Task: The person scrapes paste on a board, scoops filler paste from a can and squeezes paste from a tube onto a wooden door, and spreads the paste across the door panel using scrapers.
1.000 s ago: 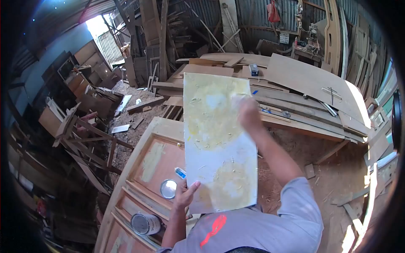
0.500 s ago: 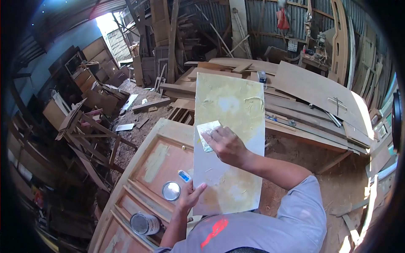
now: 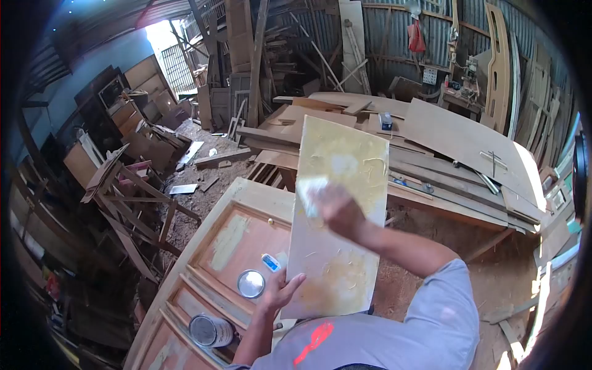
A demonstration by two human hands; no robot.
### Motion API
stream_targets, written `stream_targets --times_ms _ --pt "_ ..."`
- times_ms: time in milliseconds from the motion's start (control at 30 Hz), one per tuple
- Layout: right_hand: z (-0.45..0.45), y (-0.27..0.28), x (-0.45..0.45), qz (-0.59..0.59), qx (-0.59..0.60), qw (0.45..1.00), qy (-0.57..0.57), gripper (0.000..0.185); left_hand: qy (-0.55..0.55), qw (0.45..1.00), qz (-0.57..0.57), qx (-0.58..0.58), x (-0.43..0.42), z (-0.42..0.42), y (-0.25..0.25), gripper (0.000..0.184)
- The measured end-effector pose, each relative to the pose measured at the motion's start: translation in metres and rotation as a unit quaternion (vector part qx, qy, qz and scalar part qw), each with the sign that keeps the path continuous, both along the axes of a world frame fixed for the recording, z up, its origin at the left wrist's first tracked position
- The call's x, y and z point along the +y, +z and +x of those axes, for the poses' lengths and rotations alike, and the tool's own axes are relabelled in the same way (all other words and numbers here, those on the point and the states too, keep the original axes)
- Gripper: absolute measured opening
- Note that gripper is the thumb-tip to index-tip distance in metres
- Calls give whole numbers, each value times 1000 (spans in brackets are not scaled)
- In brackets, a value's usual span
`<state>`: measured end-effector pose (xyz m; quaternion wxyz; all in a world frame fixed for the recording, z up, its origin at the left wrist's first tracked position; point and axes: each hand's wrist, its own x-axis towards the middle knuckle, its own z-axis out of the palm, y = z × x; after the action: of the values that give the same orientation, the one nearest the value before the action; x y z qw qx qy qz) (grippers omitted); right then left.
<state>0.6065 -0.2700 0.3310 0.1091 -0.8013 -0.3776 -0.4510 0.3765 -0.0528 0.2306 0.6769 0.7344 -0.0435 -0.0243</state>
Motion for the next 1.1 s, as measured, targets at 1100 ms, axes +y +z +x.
stream_targets --times_ms 1100 --pt "27 -8 -11 -24 195 977 -80 27 -8 999 18 28 -2 -16 -22 41"
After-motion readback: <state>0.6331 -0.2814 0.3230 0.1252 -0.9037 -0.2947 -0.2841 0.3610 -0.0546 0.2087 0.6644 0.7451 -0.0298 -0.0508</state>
